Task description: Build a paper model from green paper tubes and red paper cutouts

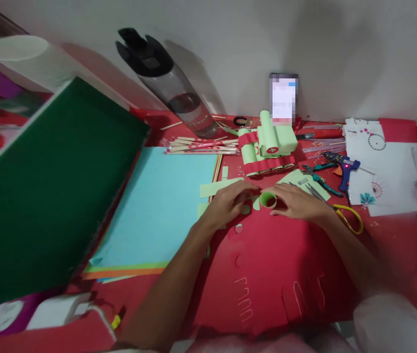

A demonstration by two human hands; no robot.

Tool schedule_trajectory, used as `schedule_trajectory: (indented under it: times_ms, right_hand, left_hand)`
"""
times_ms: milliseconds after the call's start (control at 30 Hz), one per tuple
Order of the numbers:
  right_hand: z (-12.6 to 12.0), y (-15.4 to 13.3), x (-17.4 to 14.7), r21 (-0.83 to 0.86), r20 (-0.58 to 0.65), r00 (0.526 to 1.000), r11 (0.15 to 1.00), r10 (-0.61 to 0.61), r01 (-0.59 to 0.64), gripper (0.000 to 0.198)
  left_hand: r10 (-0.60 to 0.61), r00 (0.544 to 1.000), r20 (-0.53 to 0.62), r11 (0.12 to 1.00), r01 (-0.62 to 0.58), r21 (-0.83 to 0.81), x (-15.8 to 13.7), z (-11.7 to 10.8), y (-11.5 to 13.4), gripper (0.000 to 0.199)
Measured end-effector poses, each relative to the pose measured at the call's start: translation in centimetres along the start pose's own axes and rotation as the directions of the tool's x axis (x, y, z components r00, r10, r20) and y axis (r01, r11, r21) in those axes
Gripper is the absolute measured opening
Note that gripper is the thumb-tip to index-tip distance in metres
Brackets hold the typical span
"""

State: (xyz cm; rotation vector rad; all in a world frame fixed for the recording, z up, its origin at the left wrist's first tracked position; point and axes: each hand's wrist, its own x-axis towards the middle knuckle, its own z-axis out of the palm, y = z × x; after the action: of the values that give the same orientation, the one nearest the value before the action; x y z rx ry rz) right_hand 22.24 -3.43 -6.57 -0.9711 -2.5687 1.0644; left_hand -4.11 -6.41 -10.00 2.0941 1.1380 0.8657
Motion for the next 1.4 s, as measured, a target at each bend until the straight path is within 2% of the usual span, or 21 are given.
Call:
schedule_trajectory:
  times_ms: [67,167,333,500,567,667,767,833,1000,1133,1300,1400]
  right_hand:
    - [0.5,0.4,0.2,-0.012,0.002,0.998,0.998,-0.066,0.066,0.042]
    - [1.0,0.9,0.3,-0.016,-0.003,0.987,0.987,-0.158,0.158,0.041]
    - [1.4,1.0,0.1,0.032,-0.056,0.992,0.992,-0.117,0.119,0.041]
    - [1.4,1.1,0.0,0.052,-0.092,0.987,0.989,-0.131,0.137,0.050]
    - [1.3,0.8,0.0,0.023,-0.098,0.986,0.990,-0.137,0.140,0.052]
    - [1.3,-0.5,-0.1,-0.126,-0.050,0.977,0.972,-0.206,0.198,0.050]
    - [1.8,-2.5,-0.2,-0.297,0.029,0.946,0.901,-0.322,0.316,0.048]
    - [2.3,-3.6,-0.2,-0.353,0.069,0.910,0.843,-0.409,0.406,0.045]
    - [3.7,-3.9,0.3,-0.479,0.003,0.853,0.748,-0.522,0.459,0.031]
    - [4.9,-3.9,0.5,-0.458,-0.032,0.809,0.728,-0.588,0.511,0.025]
    - [5.5,-4.0,0.5,-0.445,-0.043,0.818,0.744,-0.573,0.498,0.026]
    - [4.8,-3.9,0.4,-0.345,-0.076,0.874,0.835,-0.480,0.429,0.030]
  left_hand:
    - [0.014,1.000,0.002,1.000,-0.014,0.009,-0.1,0.0,0.1,0.049]
    - [0.029,1.000,0.003,0.999,-0.029,0.021,-0.2,0.0,0.1,0.048]
    - [0.037,0.999,0.007,0.999,-0.037,0.038,-0.3,0.0,0.2,0.046]
    - [0.060,0.997,0.040,0.998,-0.061,0.027,-0.5,-0.3,0.4,0.042]
    - [0.012,0.999,0.035,1.000,-0.012,-0.003,-0.6,-0.5,0.4,0.043]
    - [-0.046,0.999,-0.021,0.999,0.046,-0.013,-0.8,-0.7,0.3,0.039]
    - [-0.060,0.997,-0.055,0.998,0.058,-0.035,-0.9,-0.7,0.2,0.033]
    - [-0.070,0.996,-0.061,0.995,0.066,-0.072,-0.9,-0.6,0.1,0.030]
    - [-0.078,0.985,-0.152,0.993,0.063,-0.100,-0.9,-0.5,0.0,0.039]
    - [-0.130,0.972,-0.194,0.984,0.102,-0.147,-0.9,-0.5,0.1,0.037]
    - [-0.175,0.962,-0.211,0.976,0.140,-0.169,-0.8,-0.6,0.3,0.034]
    - [-0.178,0.959,-0.219,0.973,0.140,-0.181,-0.8,-0.6,0.3,0.033]
